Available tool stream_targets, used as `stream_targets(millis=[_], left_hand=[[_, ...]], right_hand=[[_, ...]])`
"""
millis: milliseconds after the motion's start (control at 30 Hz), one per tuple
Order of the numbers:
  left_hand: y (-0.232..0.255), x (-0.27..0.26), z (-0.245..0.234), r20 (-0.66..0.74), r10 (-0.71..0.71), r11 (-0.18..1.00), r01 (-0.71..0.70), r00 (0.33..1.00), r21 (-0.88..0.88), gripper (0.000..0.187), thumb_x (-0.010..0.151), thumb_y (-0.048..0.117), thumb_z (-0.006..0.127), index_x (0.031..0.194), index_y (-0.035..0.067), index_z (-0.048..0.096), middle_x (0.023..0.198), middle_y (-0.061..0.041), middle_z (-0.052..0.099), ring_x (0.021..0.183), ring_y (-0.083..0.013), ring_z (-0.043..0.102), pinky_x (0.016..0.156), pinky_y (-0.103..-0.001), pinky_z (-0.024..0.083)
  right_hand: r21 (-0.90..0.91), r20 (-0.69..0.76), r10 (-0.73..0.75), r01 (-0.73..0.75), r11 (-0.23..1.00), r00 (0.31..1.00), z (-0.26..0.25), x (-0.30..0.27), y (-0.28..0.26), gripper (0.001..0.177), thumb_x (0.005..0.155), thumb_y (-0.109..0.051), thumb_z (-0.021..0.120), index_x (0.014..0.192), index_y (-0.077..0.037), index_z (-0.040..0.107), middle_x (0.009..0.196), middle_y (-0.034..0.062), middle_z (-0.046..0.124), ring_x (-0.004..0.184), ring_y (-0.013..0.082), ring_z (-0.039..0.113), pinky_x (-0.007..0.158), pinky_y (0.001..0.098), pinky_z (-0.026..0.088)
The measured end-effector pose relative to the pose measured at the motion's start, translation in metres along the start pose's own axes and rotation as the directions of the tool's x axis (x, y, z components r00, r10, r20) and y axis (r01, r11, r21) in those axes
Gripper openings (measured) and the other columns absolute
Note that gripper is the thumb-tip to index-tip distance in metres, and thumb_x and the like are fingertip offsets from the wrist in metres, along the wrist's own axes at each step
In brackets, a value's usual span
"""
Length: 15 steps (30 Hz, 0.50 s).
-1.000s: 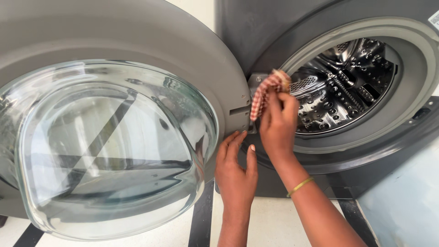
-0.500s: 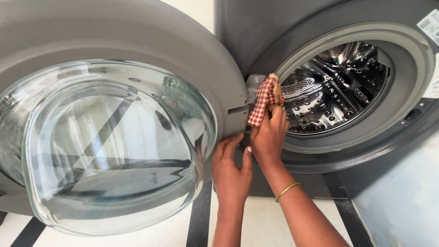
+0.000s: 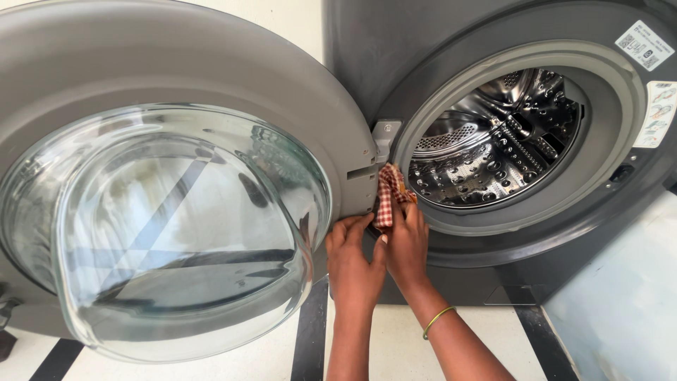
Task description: The person wipes the rubber seal and the glass door of a front-loading washing machine by hand using a checkered cloth.
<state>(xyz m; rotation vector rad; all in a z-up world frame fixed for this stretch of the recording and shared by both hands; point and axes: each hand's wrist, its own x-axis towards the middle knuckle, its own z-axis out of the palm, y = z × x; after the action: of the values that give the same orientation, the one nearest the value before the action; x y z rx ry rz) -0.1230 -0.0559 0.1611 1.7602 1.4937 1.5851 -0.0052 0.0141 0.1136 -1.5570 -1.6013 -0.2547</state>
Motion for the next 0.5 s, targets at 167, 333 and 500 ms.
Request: stream_targets(millis=[167, 333, 500], left_hand=[[-0.003, 0.0, 0.003, 0.05, -0.028, 0.997, 0.024, 0.998, 0.077, 0.045, 0.078, 0.021, 0.078, 0.123, 0.017, 0.07, 0.129, 0.0, 0.058, 0.12, -0.028, 0.053, 0.098, -0.044, 0.047], [-0.007, -0.001, 0.007, 0.075, -0.029, 0.99, 0.018, 0.997, 0.142, 0.05, 0.078, 0.017, 0.077, 0.126, 0.017, 0.068, 0.131, 0.0, 0.054, 0.121, -0.0285, 0.051, 0.096, -0.044, 0.048], [-0.009, 0.0, 0.004, 0.082, -0.011, 0.991, 0.0, 0.997, 0.131, 0.047, 0.081, 0.016, 0.076, 0.127, 0.018, 0.068, 0.131, 0.002, 0.055, 0.12, -0.0276, 0.053, 0.097, -0.045, 0.049]], right_hand=[[-0.027, -0.11, -0.155, 0.153, 0.988, 0.982, 0.01, -0.015, 0.019, 0.05, 0.076, -0.005, 0.073, 0.124, 0.004, 0.065, 0.139, 0.0299, 0.051, 0.127, 0.0462, 0.05, 0.1, 0.0527, 0.041], [0.345, 0.175, 0.2, -0.25, 0.905, 0.964, 0.029, -0.037, 0.06, 0.034, 0.095, -0.004, 0.059, 0.127, -0.002, 0.068, 0.123, 0.0167, 0.066, 0.105, 0.0285, 0.068, 0.089, 0.0394, 0.054], [0.762, 0.419, 0.46, -0.578, 0.292, 0.783, -0.006, -0.023, 0.059, 0.026, 0.106, -0.008, 0.048, 0.114, -0.002, 0.072, 0.103, 0.0069, 0.076, 0.084, 0.0133, 0.068, 0.077, 0.0295, 0.055]])
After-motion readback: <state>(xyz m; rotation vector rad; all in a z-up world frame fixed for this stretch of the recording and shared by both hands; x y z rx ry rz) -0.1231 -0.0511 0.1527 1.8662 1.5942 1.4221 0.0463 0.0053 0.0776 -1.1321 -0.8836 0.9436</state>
